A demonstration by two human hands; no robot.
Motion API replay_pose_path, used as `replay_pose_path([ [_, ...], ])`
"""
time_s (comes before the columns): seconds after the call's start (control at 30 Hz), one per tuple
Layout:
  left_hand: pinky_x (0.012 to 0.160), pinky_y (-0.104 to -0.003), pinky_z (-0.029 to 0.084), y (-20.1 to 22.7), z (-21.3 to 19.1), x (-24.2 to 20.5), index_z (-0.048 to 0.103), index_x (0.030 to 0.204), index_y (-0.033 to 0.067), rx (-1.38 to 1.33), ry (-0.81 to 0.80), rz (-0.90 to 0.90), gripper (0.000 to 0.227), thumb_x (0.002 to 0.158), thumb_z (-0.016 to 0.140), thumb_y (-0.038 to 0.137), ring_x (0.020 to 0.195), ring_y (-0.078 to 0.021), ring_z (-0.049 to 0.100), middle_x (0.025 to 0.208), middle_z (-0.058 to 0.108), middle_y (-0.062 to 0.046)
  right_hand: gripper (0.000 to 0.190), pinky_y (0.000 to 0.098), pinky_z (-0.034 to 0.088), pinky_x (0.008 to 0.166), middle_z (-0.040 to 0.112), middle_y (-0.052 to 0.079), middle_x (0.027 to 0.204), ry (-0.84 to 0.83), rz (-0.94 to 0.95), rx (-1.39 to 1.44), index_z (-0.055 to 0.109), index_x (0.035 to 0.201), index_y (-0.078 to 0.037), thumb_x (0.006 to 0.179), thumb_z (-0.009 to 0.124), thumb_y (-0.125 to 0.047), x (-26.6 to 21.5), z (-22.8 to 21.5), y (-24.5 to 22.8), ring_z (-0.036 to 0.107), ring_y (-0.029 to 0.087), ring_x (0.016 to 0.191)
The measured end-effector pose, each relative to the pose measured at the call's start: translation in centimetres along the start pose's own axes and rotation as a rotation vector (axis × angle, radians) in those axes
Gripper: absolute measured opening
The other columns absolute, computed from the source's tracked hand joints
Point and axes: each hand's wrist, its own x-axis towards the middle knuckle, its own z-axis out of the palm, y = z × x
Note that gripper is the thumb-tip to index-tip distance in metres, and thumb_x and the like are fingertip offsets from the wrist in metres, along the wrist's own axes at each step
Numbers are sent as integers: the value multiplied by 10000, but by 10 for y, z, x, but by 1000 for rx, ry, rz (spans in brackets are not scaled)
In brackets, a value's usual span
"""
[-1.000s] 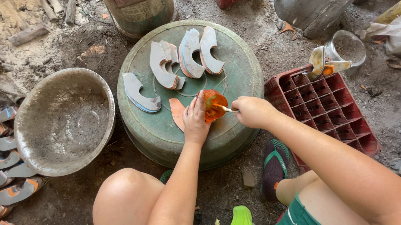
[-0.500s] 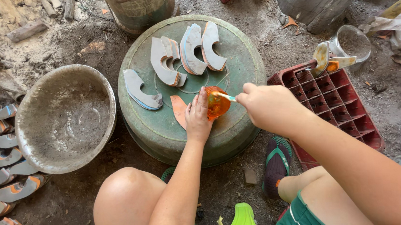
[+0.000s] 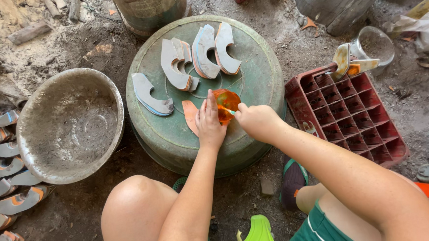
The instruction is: The person paints curved ceramic pieces with an orange liquid using a small brush. They dip the brush into a small container, apply the liquid to each piece, and place the painted pieces into a red crate.
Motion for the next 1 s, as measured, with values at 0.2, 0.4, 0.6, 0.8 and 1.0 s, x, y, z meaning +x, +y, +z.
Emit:
replay_pose_path([
  [0.2,1185,-619,323,-5,3,-4,146,1654,216,-1,-171,-17,1090,762,727,-17,1527,-367,335,1709,250,3,126,448,567,667,690,131,877,112,19,290,741,901,-49,809,685,-115,6,29,-3,700,322,761],
  [0.4,1169,-693,280,-7,-2,-2,103,1660,231,81,-179,-39,1120,783,759,2,1565,-372,252,1715,228,23,304,361,581,755,802,112,896,-92,451,946,798,1063,-57,820,703,-213,5,12,37,741,216,792],
  [0.6,1090,-656,343,1,-2,6,-81,1609,220,-85,-186,-189,1462,578,951,120,1504,-362,377,1658,280,-94,328,310,569,815,808,77,896,-142,442,843,787,1100,-61,824,718,-226,-27,-40,71,748,145,838],
  [0.8,1068,-452,476,13,3,6,-128,1636,179,-138,-194,-206,1557,558,994,203,1297,-399,554,1733,235,-175,333,321,547,804,801,82,959,-82,474,983,779,1144,-53,858,724,-214,-57,-85,93,697,127,850],
  [1.0,1129,-479,430,14,6,5,-164,1579,151,-354,-149,-291,1611,479,1011,227,1423,-425,382,1703,41,-240,284,341,560,827,780,109,1006,-34,392,699,773,1103,-79,833,718,-144,-58,-83,80,719,199,900],
])
